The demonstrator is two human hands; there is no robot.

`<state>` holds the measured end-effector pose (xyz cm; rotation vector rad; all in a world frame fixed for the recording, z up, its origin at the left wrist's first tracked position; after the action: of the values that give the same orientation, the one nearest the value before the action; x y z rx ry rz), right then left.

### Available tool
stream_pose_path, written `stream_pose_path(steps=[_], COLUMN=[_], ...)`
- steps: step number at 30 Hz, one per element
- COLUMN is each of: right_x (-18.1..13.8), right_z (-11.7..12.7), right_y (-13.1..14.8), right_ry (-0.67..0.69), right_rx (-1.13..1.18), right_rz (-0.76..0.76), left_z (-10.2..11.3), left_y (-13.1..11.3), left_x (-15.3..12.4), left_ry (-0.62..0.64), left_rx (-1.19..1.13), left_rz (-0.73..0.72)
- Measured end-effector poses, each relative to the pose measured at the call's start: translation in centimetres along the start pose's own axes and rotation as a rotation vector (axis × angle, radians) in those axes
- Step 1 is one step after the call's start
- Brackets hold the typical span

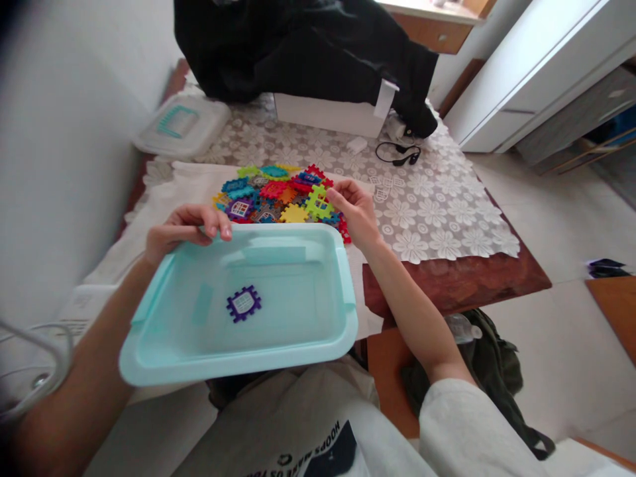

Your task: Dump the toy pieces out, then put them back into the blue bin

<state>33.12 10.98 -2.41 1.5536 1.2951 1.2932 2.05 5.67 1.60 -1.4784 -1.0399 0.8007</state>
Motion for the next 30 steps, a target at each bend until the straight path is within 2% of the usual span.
stream_pose_path(steps=[3, 7, 9, 12, 15, 17, 20, 30], right_x=[-0.6, -1.7, -1.8, -1.1, -0.5, -0.3, -0.2, -0.5], right_z=[-0.4, -2.2, -2.3, -1.3, -0.7, -0.5, -0.4, -1.1], right_y=[1.3, 2.7, 2.7, 1.6, -1.1, -2.9, -4.0, -2.3], right_ry=[0.017, 0.250, 0.277, 0.187, 0.207, 0.259, 0.301, 0.275], right_rx=[0.142, 0.090, -0.025, -0.340, -0.676, -0.782, -0.791, -0.624], right_rz=[0.020, 0.042, 0.077, 0.177, 0.220, 0.197, 0.194, 0.160], left_z=[0.4, 0.9, 0.8, 0.7, 0.7, 0.7, 0.7, 0.8], left_y=[0.3, 0.6, 0.6, 0.5, 0.5, 0.6, 0.7, 0.8], left_x=[0.2, 0.4, 0.3, 0.3, 0.2, 0.3, 0.3, 0.3], left_ry=[0.004, -0.003, 0.004, 0.013, 0.030, 0.037, 0.053, 0.045], left_rx=[0.009, 0.031, 0.023, 0.006, 0.010, 0.017, 0.016, 0.011], left_rz=[-0.011, -0.021, -0.024, -0.021, -0.021, -0.020, -0.016, -0.022])
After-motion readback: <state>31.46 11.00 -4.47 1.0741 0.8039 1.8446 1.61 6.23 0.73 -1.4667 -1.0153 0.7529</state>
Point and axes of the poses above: each hand's wrist, its own x-axis towards the middle knuckle, its own z-axis out of the back of the hand, y = z × x, the point moved 6 cm from there along x, towards the middle knuckle, and after that the axes turned 5 degrees about x, right-handed, at the moved point
